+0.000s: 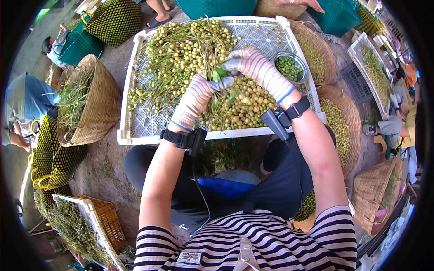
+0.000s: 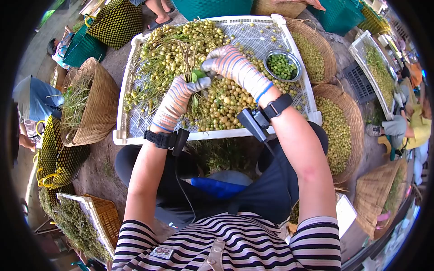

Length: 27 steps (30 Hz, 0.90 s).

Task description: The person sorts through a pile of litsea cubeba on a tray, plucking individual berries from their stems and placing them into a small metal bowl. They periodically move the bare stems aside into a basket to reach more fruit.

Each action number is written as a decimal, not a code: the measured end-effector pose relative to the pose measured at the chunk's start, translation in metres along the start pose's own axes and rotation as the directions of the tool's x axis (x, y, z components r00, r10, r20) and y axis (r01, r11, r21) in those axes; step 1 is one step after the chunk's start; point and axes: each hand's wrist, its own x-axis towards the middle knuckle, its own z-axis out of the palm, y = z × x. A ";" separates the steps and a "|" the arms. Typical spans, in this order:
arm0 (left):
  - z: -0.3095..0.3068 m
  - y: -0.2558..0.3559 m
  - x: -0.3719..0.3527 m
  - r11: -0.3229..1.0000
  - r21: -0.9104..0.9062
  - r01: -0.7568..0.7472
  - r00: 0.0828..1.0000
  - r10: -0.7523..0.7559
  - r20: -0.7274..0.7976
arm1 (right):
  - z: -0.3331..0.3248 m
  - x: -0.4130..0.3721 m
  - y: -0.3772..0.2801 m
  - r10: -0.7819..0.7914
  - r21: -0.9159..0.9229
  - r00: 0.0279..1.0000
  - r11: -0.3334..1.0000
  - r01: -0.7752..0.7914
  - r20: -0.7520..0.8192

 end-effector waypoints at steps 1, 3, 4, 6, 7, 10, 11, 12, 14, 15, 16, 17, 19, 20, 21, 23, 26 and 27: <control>0.002 -0.002 -0.001 0.999 0.038 -0.001 1.000 0.001 0.000 | 0.001 0.001 0.001 -0.032 -0.046 0.999 0.998 0.034 0.030; -0.019 -0.034 0.007 0.990 0.124 -0.067 0.997 0.070 -0.019 | 0.001 0.006 0.010 -0.085 0.022 0.996 0.996 0.084 0.020; -0.026 -0.046 0.010 0.969 0.210 -0.132 0.989 0.141 -0.032 | 0.000 0.006 0.014 -0.136 0.090 0.991 0.987 0.135 0.006; -0.019 -0.026 0.003 0.984 -0.176 -0.038 0.999 0.033 -0.032 | -0.014 0.002 0.021 -0.090 0.173 0.993 0.982 0.076 0.075; -0.022 -0.026 0.004 0.988 -0.153 -0.037 0.997 0.026 -0.074 | -0.020 0.001 0.029 -0.119 0.167 0.976 0.982 0.089 0.181; -0.025 -0.032 0.010 0.980 -0.200 0.019 0.982 -0.056 -0.181 | -0.020 -0.005 0.029 -0.135 -0.012 0.914 0.988 0.151 0.383; -0.045 -0.073 0.028 0.992 0.039 -0.122 0.971 0.127 -0.204 | -0.011 -0.007 0.025 -0.124 -0.048 0.927 0.987 0.151 0.354; -0.064 -0.113 0.045 0.928 0.277 -0.249 0.934 0.306 -0.183 | -0.001 -0.008 0.022 -0.113 -0.082 0.939 0.986 0.147 0.324; -0.069 -0.123 0.045 0.794 0.497 -0.350 0.880 0.461 -0.117 | 0.008 -0.002 0.027 -0.049 -0.030 0.948 0.998 0.061 0.315; -0.059 -0.097 0.035 0.986 -0.013 -0.167 0.961 0.159 -0.228 | 0.010 0.002 0.032 0.011 0.022 0.952 1.000 -0.019 0.305; -0.048 -0.070 0.024 0.849 -0.526 0.055 0.973 -0.164 -0.164 | 0.010 0.006 0.040 0.012 0.022 0.953 1.000 -0.019 0.304; -0.028 -0.049 0.017 0.924 -0.379 0.048 0.930 -0.179 -0.320 | 0.011 0.009 0.040 0.086 -0.087 0.938 0.994 -0.060 0.336; -0.051 -0.069 0.022 0.723 -0.688 0.063 0.991 -0.126 -0.042 | 0.008 0.011 0.040 0.274 -0.328 0.897 0.932 -0.158 0.348; -0.060 -0.077 0.022 0.430 -0.887 0.171 0.979 0.029 0.203 | 0.009 0.011 0.042 0.274 -0.326 0.896 0.932 -0.158 0.350; -0.034 -0.075 0.027 0.909 -0.411 -0.067 0.941 -0.080 -0.330 | 0.010 0.012 0.044 0.282 -0.355 0.893 0.922 -0.151 0.352; -0.027 -0.057 0.017 0.947 -0.317 -0.050 0.931 -0.071 -0.358 | 0.012 0.015 0.049 0.252 -0.474 0.907 0.878 -0.067 0.338; -0.028 -0.050 0.011 0.978 -0.208 0.022 0.898 -0.111 -0.426 | 0.006 0.020 0.076 -0.096 -0.651 0.953 0.711 0.267 0.286; -0.042 -0.061 0.012 0.768 -0.640 0.010 0.942 -0.222 -0.252 | 0.006 0.017 0.068 -0.010 -0.691 0.975 0.705 0.163 0.220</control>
